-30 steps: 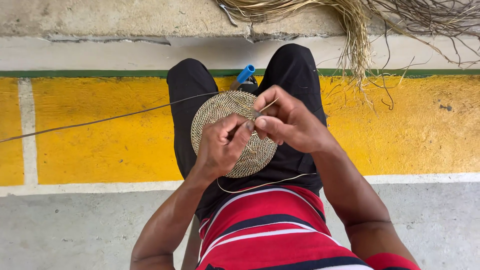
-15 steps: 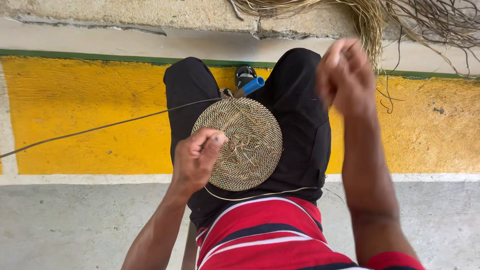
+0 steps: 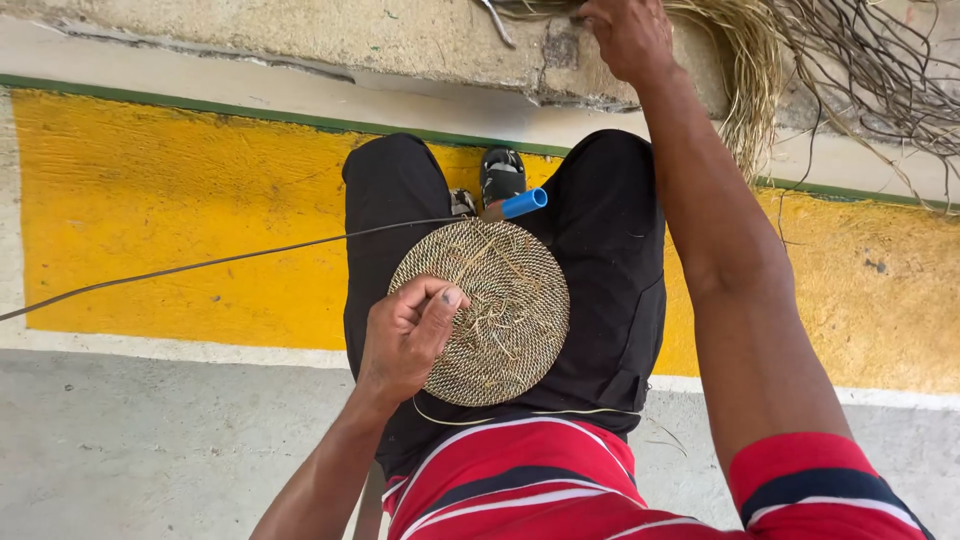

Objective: Weaving a circular base using thin fibers and a specialized tool while sitting.

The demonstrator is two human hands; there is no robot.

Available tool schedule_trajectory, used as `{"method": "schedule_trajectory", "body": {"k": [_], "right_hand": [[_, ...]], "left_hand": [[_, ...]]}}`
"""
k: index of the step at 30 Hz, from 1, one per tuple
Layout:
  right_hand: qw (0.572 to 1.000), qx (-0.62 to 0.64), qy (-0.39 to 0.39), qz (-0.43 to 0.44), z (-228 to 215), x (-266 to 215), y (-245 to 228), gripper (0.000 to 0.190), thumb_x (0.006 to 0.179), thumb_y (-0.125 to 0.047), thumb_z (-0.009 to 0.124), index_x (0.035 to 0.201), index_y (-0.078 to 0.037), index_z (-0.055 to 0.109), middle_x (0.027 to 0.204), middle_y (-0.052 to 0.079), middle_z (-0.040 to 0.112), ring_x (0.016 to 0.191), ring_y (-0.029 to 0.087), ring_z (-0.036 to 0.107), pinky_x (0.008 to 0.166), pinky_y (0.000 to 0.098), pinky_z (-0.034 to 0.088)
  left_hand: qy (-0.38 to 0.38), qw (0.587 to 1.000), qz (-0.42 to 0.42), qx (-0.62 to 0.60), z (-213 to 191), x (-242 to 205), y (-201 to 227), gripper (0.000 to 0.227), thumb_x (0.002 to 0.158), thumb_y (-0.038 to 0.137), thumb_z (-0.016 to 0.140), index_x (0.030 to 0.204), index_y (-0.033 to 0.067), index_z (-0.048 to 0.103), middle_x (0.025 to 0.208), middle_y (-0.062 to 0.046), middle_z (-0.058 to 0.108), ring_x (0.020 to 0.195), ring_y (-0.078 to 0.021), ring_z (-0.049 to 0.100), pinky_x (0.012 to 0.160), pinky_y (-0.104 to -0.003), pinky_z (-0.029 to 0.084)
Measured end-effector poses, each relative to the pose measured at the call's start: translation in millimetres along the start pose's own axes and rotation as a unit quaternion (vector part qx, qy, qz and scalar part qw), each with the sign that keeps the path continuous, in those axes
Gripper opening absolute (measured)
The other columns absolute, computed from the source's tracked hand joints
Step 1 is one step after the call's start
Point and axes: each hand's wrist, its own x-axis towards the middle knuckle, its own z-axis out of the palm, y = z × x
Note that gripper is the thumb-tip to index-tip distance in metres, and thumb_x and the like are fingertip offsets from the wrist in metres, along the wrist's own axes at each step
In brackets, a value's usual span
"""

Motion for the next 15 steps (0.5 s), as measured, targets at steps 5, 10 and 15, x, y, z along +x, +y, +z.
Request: {"method": "schedule_trajectory", "body": {"k": [5,10,15], "right_hand": [[0.984,0.113,0.017,0.135,-39,-16,-23,0.019,0.111,-0.018,0.056,0.117,-0.003,0.065,0.096,0.018,0.07,0.075,0.025,0.064,0.058,0.0383,0.055],[0.893,0.43,-0.131,-0.004,-142,-132,-107,0.024,0.113,-0.011,0.05,0.101,0.0,0.068,0.092,0.012,0.075,0.073,0.016,0.074,0.065,0.0286,0.064],[0.777,0.498,-0.386,-0.007,-155,-245,-173,0.024,0.102,-0.021,0.059,0.102,-0.002,0.074,0.082,0.008,0.079,0.075,0.014,0.079,0.067,0.0261,0.066]], "left_hand": [[-0.044,0.991,0.035,0.122,8,3,28,0.029,0.103,0.031,0.061,0.101,0.0053,0.075,0.069,0.004,0.064,0.057,-0.0035,0.052,0.048,-0.026,0.042],[-0.072,0.926,0.196,0.314,22,12,39,0.021,0.101,0.026,0.065,0.106,0.0091,0.075,0.074,-0.001,0.069,0.064,-0.013,0.059,0.065,-0.034,0.046],[-0.072,0.835,0.353,0.416,43,17,25,0.017,0.099,0.023,0.07,0.111,0.0108,0.072,0.094,-0.002,0.074,0.082,-0.0172,0.063,0.08,-0.038,0.044]]}}
